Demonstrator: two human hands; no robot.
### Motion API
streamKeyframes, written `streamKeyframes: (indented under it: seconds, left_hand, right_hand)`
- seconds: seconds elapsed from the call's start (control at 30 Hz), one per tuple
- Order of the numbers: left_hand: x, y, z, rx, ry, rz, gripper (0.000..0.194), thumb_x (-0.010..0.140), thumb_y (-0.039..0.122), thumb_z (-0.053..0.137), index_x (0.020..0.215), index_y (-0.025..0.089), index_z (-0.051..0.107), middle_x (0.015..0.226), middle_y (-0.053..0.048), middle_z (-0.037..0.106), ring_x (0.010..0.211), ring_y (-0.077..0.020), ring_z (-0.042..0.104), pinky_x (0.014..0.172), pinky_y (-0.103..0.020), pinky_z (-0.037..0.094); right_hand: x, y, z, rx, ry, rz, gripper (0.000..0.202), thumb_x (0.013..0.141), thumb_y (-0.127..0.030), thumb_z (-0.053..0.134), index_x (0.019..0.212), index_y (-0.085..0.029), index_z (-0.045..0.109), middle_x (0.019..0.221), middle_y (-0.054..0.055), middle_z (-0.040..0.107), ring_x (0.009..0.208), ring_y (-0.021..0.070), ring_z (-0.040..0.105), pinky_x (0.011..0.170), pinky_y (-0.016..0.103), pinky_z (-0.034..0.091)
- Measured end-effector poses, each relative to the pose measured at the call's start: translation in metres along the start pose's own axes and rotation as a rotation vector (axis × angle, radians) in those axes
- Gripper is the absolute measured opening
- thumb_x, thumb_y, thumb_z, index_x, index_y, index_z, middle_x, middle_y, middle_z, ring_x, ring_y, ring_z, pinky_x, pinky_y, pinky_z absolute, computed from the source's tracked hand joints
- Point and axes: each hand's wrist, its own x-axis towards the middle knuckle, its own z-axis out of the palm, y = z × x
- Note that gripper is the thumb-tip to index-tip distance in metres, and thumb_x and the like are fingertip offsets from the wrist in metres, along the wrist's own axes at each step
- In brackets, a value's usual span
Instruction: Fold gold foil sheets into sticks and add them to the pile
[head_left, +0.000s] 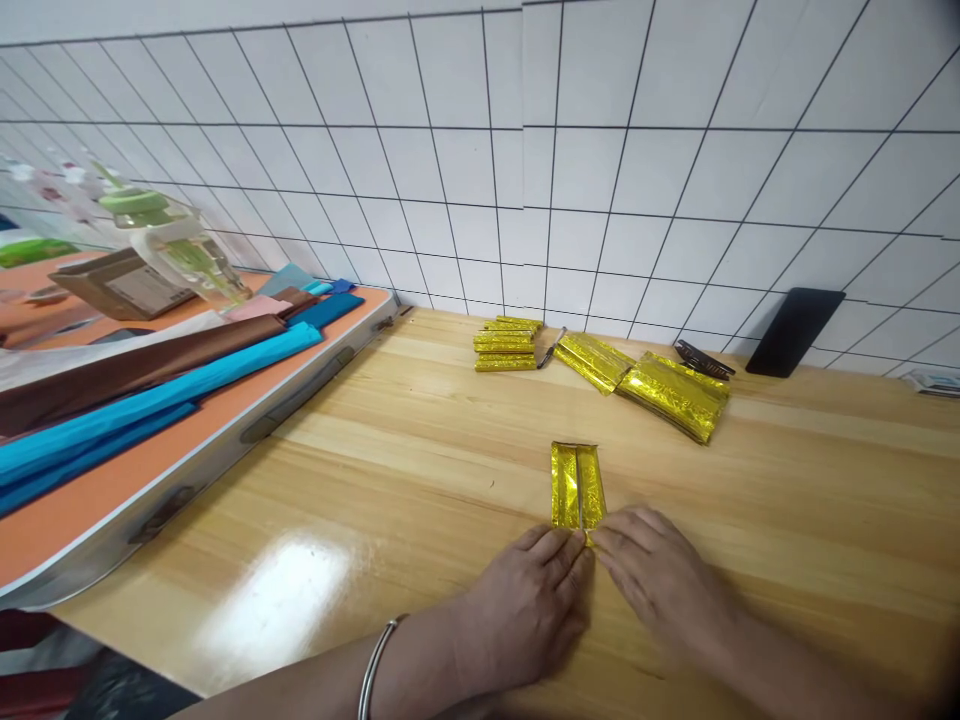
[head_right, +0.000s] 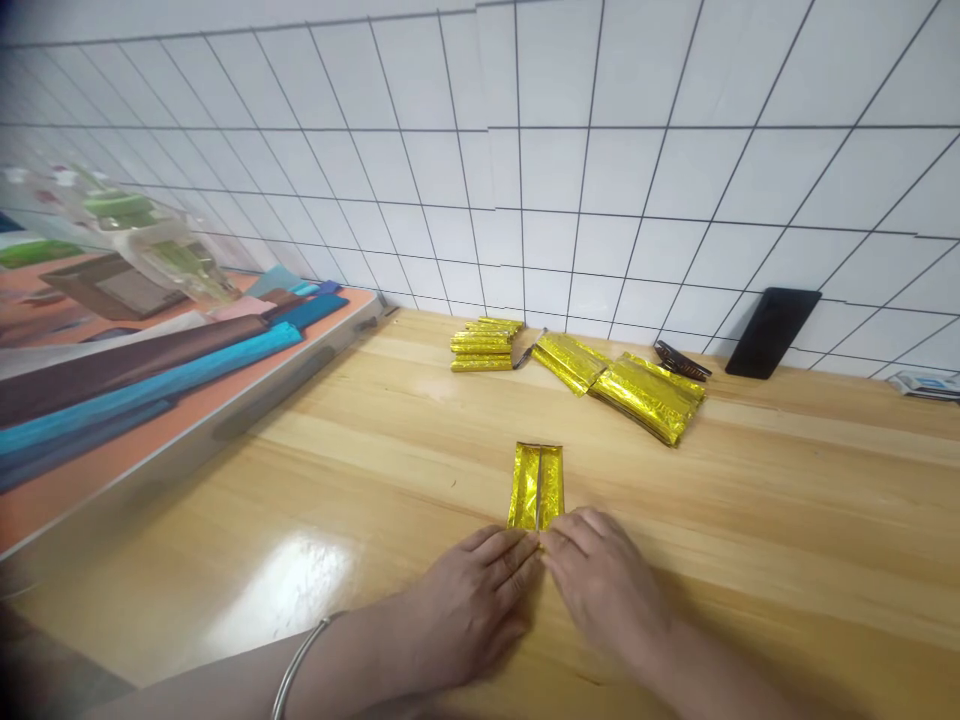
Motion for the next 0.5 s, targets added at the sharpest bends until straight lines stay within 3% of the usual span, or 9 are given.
streamKeyframes:
  seconds: [0.2,0.37,0.5]
  left_hand:
    - [0.000,-0.003,0.004,-0.048,-0.016,0.039,0.043,0.091,0.036,0.038,0.120,0.007,0.051,0.120,-0.013,0.057,0.123,-0.0272,0.039,0.109,-0.040,0.023]
    - [-0.010,-0.013,-0.001,-0.129,-0.060,0.078,0.056,0.089,0.042,0.040,0.132,0.006,0.039,0.134,-0.014,0.045,0.130,-0.0262,0.031,0.109,-0.036,0.025]
    - [-0.017,-0.025,-0.010,-0.202,-0.096,0.108,0.060,0.090,0.044,0.037,0.138,0.009,0.030,0.142,-0.014,0.035,0.133,-0.0249,0.029,0.111,-0.040,0.020]
  right_hand:
    - [-0.023,-0.017,0.023,-0.225,-0.101,-0.110,0.065,0.085,-0.040,0.051,0.139,-0.009,0.032,0.140,0.013,0.041,0.127,0.0270,0.037,0.101,0.043,0.036]
    - [-0.032,-0.017,0.027,-0.225,-0.143,-0.077,0.079,0.082,-0.041,0.053,0.144,-0.011,0.014,0.148,0.011,0.024,0.134,0.0264,0.024,0.107,0.044,0.029]
    - [-0.033,-0.016,0.025,-0.190,-0.154,-0.066,0.080,0.081,-0.037,0.054,0.145,-0.013,0.012,0.149,0.008,0.021,0.135,0.0255,0.023,0.107,0.042,0.031]
